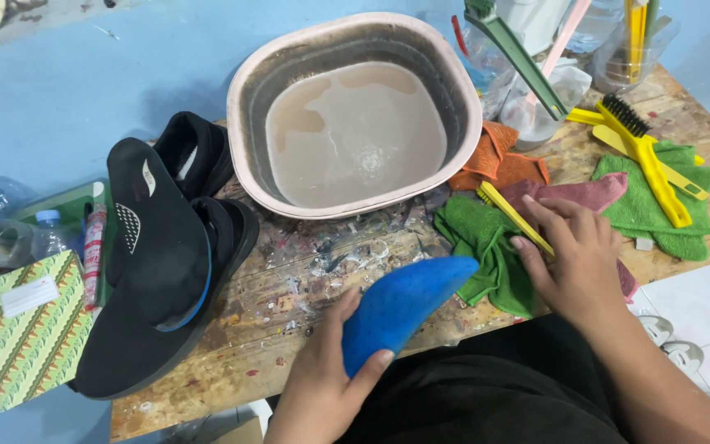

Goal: Cleaning a black shoe insole by scrubbing it with a brush and soapy water, then wiping it dry with a cloth.

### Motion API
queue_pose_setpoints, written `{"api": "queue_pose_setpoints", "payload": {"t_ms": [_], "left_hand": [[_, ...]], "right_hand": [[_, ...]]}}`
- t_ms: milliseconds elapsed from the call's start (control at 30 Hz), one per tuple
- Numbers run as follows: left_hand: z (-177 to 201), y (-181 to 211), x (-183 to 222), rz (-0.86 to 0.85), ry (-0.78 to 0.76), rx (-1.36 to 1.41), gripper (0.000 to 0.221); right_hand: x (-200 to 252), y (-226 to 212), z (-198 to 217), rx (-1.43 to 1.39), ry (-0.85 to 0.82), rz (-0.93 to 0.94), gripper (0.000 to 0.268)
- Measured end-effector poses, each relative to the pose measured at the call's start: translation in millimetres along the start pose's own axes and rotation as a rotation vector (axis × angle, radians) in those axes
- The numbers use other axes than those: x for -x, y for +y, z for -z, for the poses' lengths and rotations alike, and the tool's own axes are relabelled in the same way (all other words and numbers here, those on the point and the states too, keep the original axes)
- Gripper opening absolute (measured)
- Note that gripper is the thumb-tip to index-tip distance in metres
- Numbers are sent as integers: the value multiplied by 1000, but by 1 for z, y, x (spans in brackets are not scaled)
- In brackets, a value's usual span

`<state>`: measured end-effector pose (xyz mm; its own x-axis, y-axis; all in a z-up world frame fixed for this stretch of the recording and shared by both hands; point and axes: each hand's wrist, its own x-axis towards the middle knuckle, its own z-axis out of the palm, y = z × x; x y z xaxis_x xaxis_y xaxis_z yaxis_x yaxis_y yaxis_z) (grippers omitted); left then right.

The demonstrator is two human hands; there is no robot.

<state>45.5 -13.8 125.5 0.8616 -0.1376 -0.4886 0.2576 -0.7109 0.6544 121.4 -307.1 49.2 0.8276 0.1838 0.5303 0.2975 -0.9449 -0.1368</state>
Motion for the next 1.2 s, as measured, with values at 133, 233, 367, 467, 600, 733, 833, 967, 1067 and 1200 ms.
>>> {"api": "queue_pose_setpoints", "payload": {"t_ms": [133, 233, 367, 467, 600, 733, 833, 967, 1067, 1200], "left_hand": [[4, -10, 5, 49, 71, 211, 78], [5, -30, 5, -62, 87, 510, 77], [-7, -57, 7, -410, 32, 1033, 83], [-41, -70, -1, -710, -177, 1561, 73], [-44, -50, -11, -723, -240, 1505, 84], [-66, -51, -28, -516, 167, 1263, 57], [-68, -40, -26, -438, 374, 966, 48], [-63, -29, -21, -618, 331, 908, 38], [-47, -22, -17, -544, 598, 874, 28], [-29, -18, -9, -543, 740, 1064, 39]], "right_hand": [[4, -8, -2, 24, -3, 1, 45], [3, -17, -1, -11, 29, 66, 41], [6, -29, 6, -206, 151, 218, 32], [13, -44, 11, -385, 78, 225, 27], [18, -66, 9, -666, -59, 326, 36], [28, -83, 10, -1128, -618, 193, 60], [35, -97, 6, -1431, -833, 157, 71], [38, -101, 0, -1367, -797, 115, 41], [35, -95, 3, -1269, -804, 120, 45], [36, -81, 3, -1123, -904, 82, 37]]}}
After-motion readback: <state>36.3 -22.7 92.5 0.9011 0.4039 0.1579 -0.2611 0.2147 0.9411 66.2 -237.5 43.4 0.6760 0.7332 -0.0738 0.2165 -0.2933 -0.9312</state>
